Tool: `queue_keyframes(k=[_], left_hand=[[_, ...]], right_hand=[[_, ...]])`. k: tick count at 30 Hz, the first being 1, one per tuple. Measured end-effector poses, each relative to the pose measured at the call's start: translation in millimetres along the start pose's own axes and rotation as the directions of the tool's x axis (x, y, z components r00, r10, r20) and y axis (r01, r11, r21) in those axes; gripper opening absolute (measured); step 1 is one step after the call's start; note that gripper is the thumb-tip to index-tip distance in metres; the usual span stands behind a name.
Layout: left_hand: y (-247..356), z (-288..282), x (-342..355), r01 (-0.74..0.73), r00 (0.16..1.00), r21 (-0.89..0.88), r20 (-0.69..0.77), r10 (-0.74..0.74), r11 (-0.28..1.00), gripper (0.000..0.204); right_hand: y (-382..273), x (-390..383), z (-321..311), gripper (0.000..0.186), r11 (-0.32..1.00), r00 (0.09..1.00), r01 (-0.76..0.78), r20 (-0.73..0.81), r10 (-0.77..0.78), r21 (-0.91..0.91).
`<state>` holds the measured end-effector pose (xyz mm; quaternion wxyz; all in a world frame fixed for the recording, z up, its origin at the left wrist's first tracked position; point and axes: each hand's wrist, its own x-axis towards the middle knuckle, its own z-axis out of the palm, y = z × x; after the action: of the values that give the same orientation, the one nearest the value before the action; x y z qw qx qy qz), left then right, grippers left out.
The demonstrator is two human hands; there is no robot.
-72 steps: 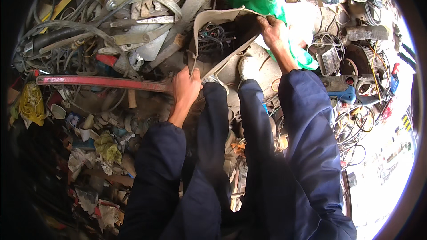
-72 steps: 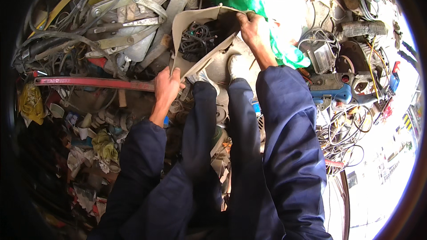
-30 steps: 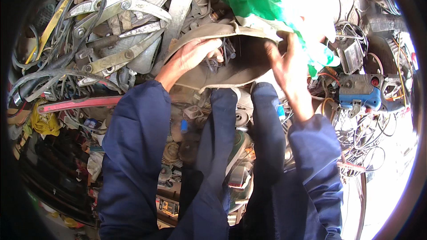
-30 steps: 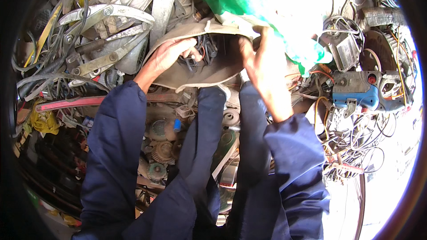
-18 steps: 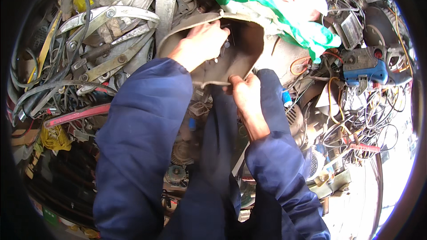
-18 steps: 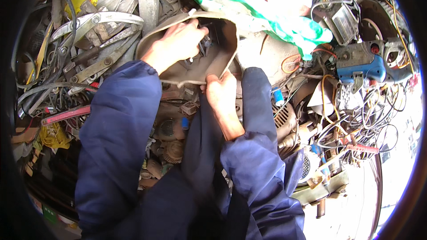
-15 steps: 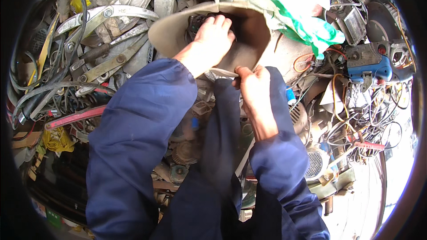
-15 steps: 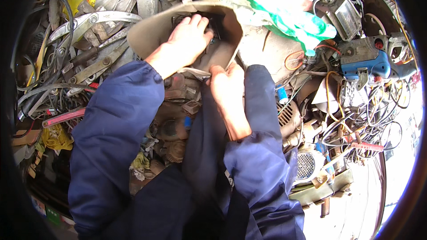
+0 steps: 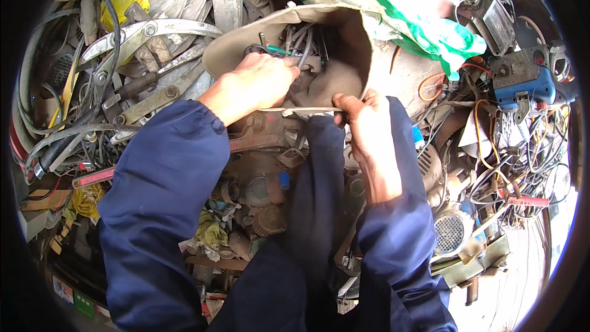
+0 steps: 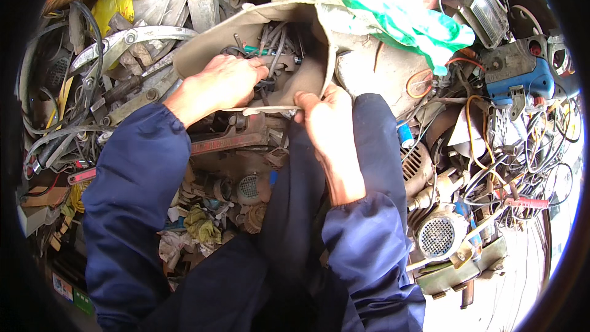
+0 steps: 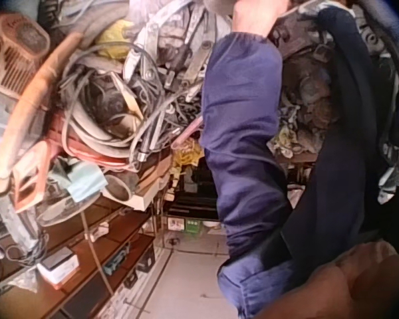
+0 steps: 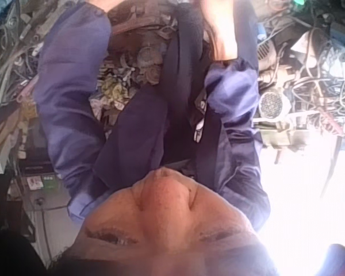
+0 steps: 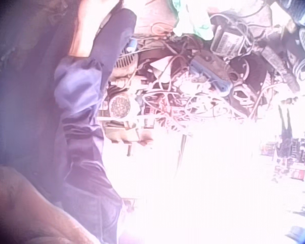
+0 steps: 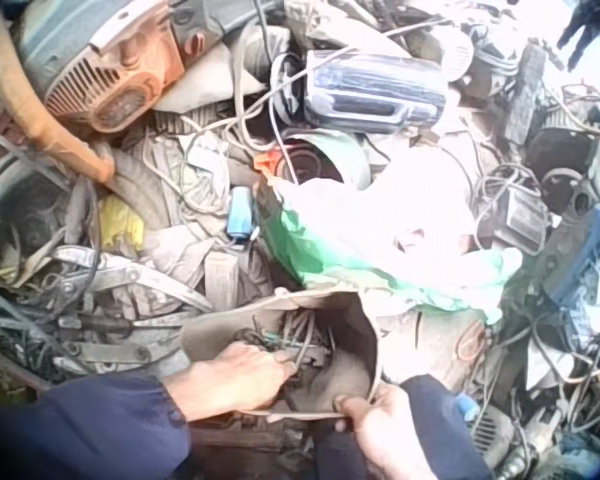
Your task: The person uses a screwdriver to adjust and tighten connections on a small electrical component, then walks through a cluttered workshop and rummages through a bag of scrap materials.
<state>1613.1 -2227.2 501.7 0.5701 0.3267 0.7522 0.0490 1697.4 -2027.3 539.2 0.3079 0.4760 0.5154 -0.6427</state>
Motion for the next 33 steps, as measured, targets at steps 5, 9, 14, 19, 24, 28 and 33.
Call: queue_keyframes(k=[5, 9, 14, 19, 24, 28, 33], left_hand=[[-3, -5, -3, -0.025, 0.999, -0.119, -0.044, 0.02, 0.993, 0.028], [-16, -2, 6, -0.018, 0.994, -0.239, -0.112, -0.01, 0.971, 0.023], [-40, -16, 46, 0.076, 0.982, -0.396, -0.131, -0.138, 0.915, 0.031], [-47, -36, 68, 0.21, 0.969, -0.312, -0.06, -0.24, 0.927, 0.05], [-120, 21, 106, -0.169, 0.806, -0.46, -0.574, -0.146, 0.872, 0.019], [-81, -8, 108, -0.091, 0.84, -0.125, -0.543, 0.008, 0.988, 0.015], [-102, 24, 107, -0.25, 0.851, -0.641, -0.503, -0.151, 0.726, 0.029]], right_hand=[[-4, 3, -4, 0.004, 0.989, 0.999, 0.025, -0.03, -0.021, 0.146], [1, 16, -4, 0.003, 0.955, 1.0, 0.018, -0.004, -0.017, 0.297], [2, 17, 2, 0.003, 0.912, 0.999, 0.046, -0.01, -0.046, 0.408], [13, 7, 0, 0.012, 0.957, 0.998, 0.017, 0.047, -0.032, 0.29], [11, -20, -6, 0.022, 0.999, 0.973, -0.006, 0.231, 0.016, -0.044], [2, -3, -28, 0.037, 0.899, 0.957, 0.032, 0.273, 0.098, -0.436], [-15, 27, 2, 0.069, 0.293, 0.659, 0.513, 0.15, -0.737, -0.807]])
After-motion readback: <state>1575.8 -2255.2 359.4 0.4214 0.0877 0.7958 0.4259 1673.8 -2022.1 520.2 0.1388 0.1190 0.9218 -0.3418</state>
